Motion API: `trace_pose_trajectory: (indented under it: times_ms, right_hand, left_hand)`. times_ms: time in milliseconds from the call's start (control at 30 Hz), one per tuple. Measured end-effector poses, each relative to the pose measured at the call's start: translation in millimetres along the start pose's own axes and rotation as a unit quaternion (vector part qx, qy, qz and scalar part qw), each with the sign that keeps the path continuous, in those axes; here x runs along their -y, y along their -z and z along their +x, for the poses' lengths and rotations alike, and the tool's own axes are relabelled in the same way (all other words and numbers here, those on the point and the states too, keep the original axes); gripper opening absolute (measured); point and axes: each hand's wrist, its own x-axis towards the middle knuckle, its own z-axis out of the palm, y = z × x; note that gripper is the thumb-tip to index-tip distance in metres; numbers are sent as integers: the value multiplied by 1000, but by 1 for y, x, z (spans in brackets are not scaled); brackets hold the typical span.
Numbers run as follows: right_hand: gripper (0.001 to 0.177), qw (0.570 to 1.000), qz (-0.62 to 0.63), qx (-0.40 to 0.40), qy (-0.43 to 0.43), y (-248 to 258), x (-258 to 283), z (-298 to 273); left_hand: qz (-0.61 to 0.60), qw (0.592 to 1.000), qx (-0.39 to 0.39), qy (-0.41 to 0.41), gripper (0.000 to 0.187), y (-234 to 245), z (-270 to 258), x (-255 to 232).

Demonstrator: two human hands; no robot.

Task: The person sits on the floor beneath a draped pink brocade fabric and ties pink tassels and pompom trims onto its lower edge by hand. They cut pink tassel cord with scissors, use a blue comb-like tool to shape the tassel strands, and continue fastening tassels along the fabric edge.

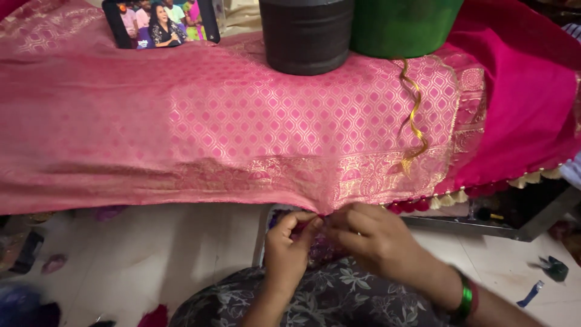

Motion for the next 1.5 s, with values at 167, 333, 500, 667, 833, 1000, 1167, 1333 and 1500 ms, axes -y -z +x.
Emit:
trace_pose_trajectory:
  times_ms: [167, 333, 500, 667, 833, 1000, 1167, 1333, 1500]
  right_hand:
    - [30, 992, 23, 88, 83, 9, -12, 55]
    - [23, 991, 0, 123, 52, -18, -30, 72]
    - [17, 988, -67, 139, -10, -20, -23, 76]
    - [21, 998, 24, 38, -36, -9, -10, 60]
    - [19, 964, 78, 32, -252, -22, -1, 20]
    - [20, 839, 291, 45, -458, -28, -7, -7]
    - [15, 899, 228, 29, -372, -27, -12, -18]
    - [22, 977, 73, 36, -199, -20, -7, -20]
    - [23, 981, 69, 93, -155, -1, -7, -5]
  left_hand:
    - [203, 946, -23, -251, 12, 7, -4, -12]
    - [268, 931, -68, -239, 11, 1, -5, -28]
    - [490, 738, -117, -448, 15, -5, -16, -50]
    - [411, 833, -105, -354, 10, -7, -6, -26]
    - [104, 994, 11, 29, 15, -8, 9, 21]
    - [-168, 976, 78, 114, 14, -1, 11, 39]
    - [-121, 989, 44, 79, 16, 3, 6, 32]
    - [-98, 992, 30, 67, 15, 3, 7, 28]
    - [40, 999, 7, -6, 13, 5, 4, -2]
